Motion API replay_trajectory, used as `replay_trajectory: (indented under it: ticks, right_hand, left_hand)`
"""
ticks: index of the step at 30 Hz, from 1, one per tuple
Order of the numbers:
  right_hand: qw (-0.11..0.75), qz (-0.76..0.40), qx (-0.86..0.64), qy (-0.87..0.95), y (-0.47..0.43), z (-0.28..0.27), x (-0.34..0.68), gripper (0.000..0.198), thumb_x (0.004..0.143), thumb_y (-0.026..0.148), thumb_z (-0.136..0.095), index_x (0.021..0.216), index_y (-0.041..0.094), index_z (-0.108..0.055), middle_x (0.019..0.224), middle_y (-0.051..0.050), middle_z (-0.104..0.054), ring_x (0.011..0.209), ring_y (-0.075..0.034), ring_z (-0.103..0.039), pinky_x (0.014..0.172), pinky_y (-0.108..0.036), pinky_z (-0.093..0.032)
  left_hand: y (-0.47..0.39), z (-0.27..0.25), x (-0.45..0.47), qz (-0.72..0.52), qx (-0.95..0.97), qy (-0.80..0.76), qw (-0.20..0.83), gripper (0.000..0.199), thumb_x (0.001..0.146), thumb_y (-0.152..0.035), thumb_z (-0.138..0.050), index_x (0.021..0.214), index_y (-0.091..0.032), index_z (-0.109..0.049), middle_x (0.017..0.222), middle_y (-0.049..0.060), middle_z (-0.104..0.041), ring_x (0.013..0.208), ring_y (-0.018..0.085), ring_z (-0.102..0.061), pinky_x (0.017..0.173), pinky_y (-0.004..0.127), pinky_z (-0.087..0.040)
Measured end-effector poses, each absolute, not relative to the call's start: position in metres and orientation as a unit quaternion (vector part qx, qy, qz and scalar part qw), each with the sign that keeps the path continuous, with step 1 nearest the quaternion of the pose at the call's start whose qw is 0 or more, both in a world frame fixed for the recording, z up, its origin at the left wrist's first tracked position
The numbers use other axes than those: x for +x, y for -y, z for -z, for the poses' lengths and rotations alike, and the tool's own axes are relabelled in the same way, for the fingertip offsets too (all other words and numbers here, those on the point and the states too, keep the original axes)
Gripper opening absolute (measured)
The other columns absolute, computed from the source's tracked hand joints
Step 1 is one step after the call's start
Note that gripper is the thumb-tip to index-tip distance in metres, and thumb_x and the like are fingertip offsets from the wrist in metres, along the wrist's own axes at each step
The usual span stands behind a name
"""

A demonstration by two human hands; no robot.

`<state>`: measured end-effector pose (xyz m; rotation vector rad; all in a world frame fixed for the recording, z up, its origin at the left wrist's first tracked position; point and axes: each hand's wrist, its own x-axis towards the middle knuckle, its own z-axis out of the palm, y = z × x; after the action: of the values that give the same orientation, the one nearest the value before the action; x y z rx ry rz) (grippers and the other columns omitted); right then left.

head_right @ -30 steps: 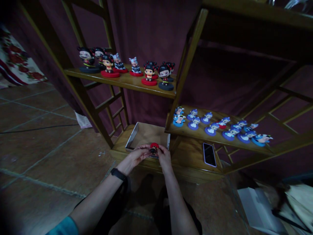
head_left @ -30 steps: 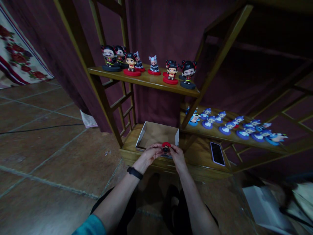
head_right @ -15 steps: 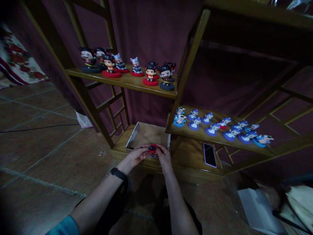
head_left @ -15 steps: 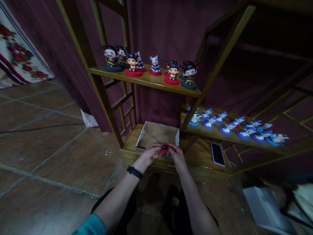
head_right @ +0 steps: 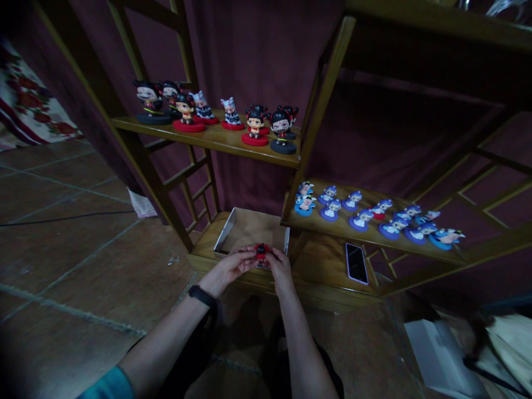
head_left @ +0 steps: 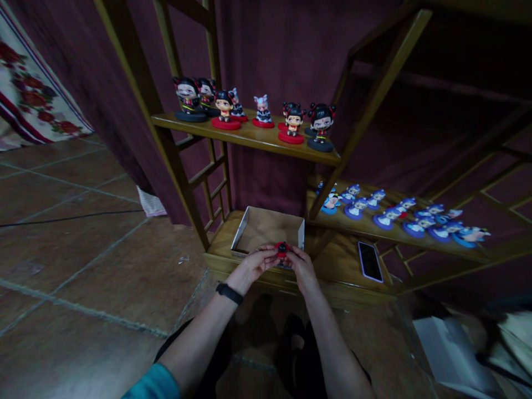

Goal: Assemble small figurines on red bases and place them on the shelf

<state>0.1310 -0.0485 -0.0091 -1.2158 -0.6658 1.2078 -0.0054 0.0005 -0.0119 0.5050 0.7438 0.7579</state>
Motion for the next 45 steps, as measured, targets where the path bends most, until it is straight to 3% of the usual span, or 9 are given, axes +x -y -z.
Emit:
replay_trajectory:
  ticks: [5, 9, 20, 28, 45]
  right_hand:
    - [0.608, -0.512, -0.543, 0.272, 0.047, 0.013, 0.134, 0.032, 0.058, 0.031, -0.07, 0.087, 0.018, -0.072, 0.068, -0.001, -0.07, 0.052, -0.011, -0.054, 0.052, -0.024, -0.044]
    - [0.597, -0.507, -0.555, 0.28, 0.047, 0.015, 0.135, 0.033, 0.059, 0.036, -0.069, 0.086, 0.018, -0.073, 0.075, -0.003, -0.072, 0.056, -0.014, -0.058, 0.051, -0.025, -0.044]
    - [0.603, -0.548, -0.511, 0.274, 0.05, 0.01, 0.131, 0.036, 0.057, 0.037, -0.075, 0.088, 0.019, -0.07, 0.082, -0.004, -0.072, 0.062, -0.012, -0.059, 0.061, -0.026, -0.047]
    - [0.57, -0.544, -0.518, 0.333, 0.053, 0.003, 0.126, 0.046, 0.058, 0.041, -0.075, 0.099, 0.021, -0.068, 0.096, -0.004, -0.071, 0.079, -0.017, -0.062, 0.064, -0.025, -0.047]
    - [0.581, -0.503, -0.541, 0.343, 0.051, 0.006, 0.126, 0.035, 0.057, 0.039, -0.074, 0.085, 0.019, -0.072, 0.078, -0.002, -0.071, 0.067, -0.016, -0.06, 0.063, -0.028, -0.049]
  left_hand:
    - [0.001, 0.008, -0.006, -0.342, 0.272, -0.35, 0.828, 0.022, 0.069, -0.011, -0.071, 0.09, -0.011, -0.065, 0.082, 0.01, -0.072, 0.067, 0.015, -0.068, 0.064, 0.023, -0.054]
    - [0.003, 0.004, -0.006, -0.343, 0.302, -0.376, 0.806, 0.022, 0.067, -0.019, -0.075, 0.086, -0.011, -0.066, 0.078, 0.009, -0.071, 0.059, 0.012, -0.065, 0.055, 0.019, -0.05]
    - [-0.001, 0.01, -0.006, -0.378, 0.263, -0.362, 0.811, 0.013, 0.067, -0.01, -0.073, 0.078, -0.009, -0.065, 0.075, 0.009, -0.07, 0.061, 0.012, -0.065, 0.059, 0.02, -0.052]
    - [0.0, 0.013, -0.004, -0.388, 0.248, -0.373, 0.806, 0.012, 0.067, -0.009, -0.073, 0.076, -0.009, -0.065, 0.074, 0.008, -0.07, 0.06, 0.012, -0.065, 0.061, 0.021, -0.055]
    - [0.005, 0.006, -0.002, -0.382, 0.339, -0.389, 0.767, 0.027, 0.057, -0.017, -0.082, 0.076, -0.01, -0.065, 0.07, 0.007, -0.069, 0.061, 0.014, -0.065, 0.063, 0.024, -0.052]
